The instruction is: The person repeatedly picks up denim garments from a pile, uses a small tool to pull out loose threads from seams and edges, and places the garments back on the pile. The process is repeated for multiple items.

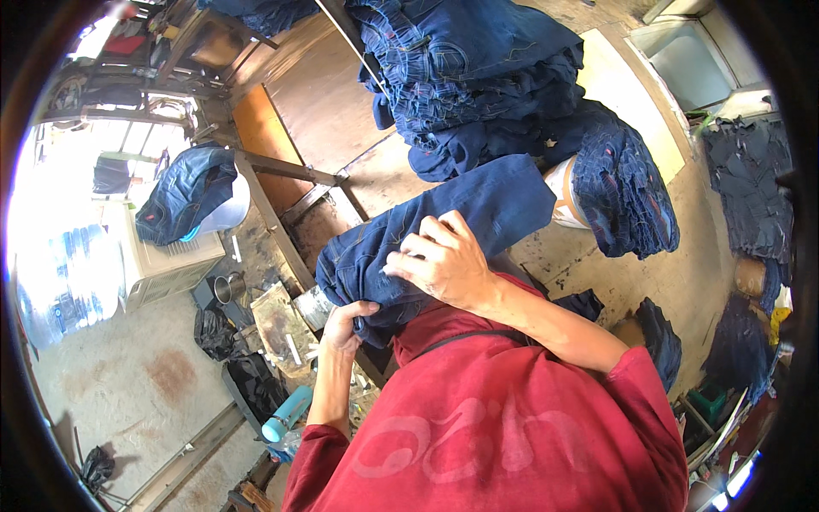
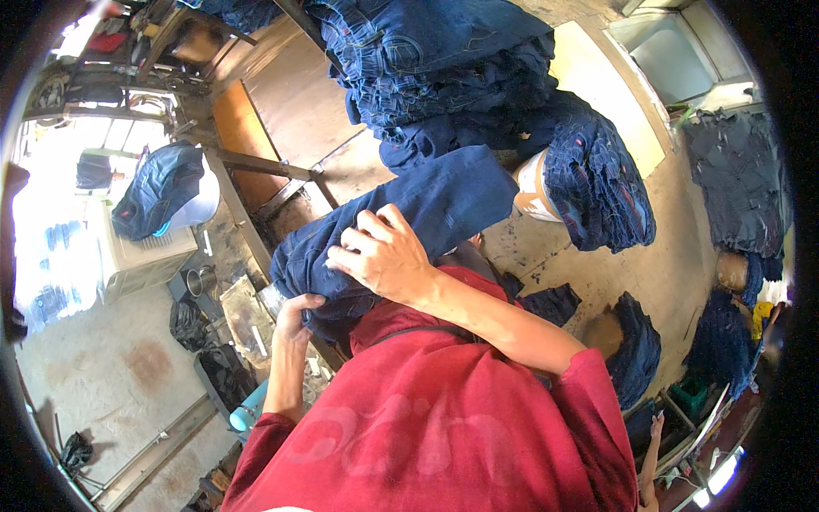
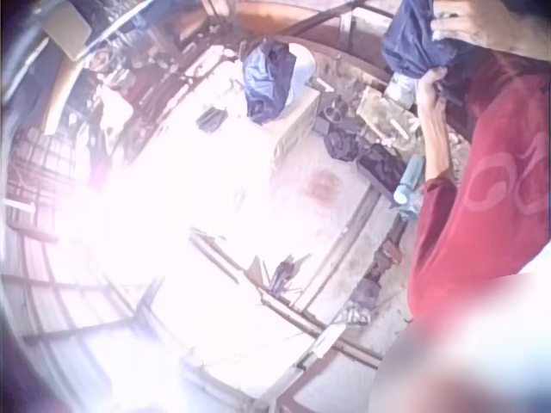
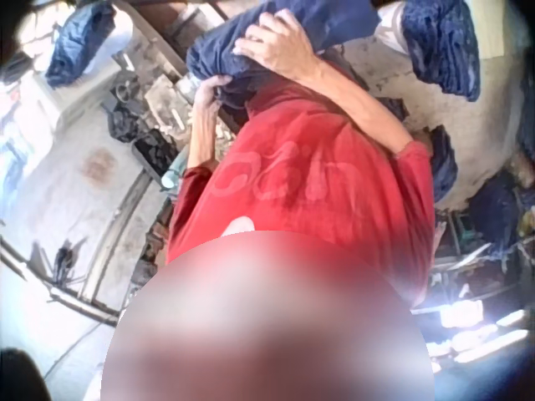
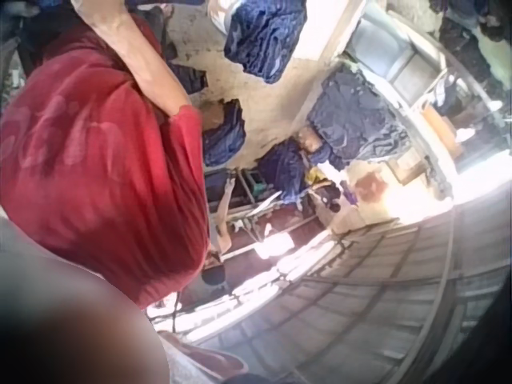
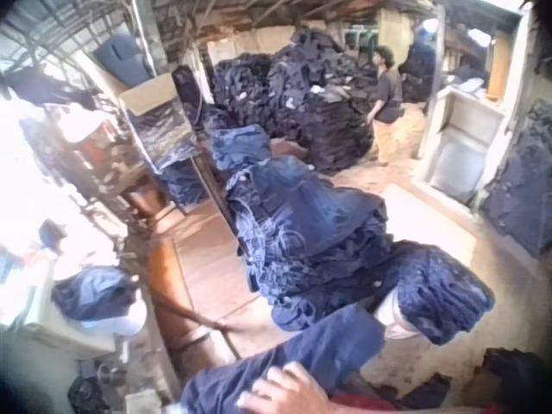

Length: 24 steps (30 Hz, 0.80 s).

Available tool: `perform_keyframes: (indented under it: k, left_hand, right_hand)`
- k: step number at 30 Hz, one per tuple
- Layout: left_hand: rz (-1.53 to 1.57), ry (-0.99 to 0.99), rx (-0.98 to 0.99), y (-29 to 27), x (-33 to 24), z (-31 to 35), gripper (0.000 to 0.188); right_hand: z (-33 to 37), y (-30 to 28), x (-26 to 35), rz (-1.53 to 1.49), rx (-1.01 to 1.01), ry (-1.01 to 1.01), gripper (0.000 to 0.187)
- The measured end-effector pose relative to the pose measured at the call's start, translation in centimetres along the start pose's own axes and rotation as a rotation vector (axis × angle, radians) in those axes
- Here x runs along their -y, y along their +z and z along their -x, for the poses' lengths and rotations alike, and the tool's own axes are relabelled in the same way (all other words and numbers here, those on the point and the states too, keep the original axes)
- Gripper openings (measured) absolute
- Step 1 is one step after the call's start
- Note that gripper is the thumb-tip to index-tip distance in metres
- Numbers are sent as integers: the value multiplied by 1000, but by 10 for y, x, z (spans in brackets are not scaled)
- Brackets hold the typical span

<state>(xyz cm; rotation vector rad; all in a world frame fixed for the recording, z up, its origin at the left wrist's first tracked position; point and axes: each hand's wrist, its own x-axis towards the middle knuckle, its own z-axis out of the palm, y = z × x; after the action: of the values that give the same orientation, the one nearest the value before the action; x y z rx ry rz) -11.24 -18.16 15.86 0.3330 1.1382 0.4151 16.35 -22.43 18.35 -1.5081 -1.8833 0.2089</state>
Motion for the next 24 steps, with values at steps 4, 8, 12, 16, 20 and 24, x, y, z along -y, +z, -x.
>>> perform_keyframes:
  k: [4, 8, 12, 16, 20, 24]
  left_hand:
    - [-86, 30, -21, -6, -3, -10, 54]
    - [-156, 23, -197, -25, -22, -33, 66]
    - [-508, 671, -1190, -12, -21, -45, 64]
    - [-1037, 1123, -566, 67, 36, -71, 24]
    - [-1624, 1252, -211, 139, 90, -132, 25]
    - [-1592, 1326, -176, 141, 94, -155, 13]
  right_hand:
    - [-7, 4, -12, 43, 139, -111, 16]
    - [-6, 1, -71, -70, -105, 232, 14]
    - [52, -26, -144, 8, -131, 545, 35]
    - [115, -21, -178, 36, 56, 635, 43]
    - [133, 2, -191, 166, -110, 278, 23]
    - [136, -2, -211, 304, -27, 82, 16]
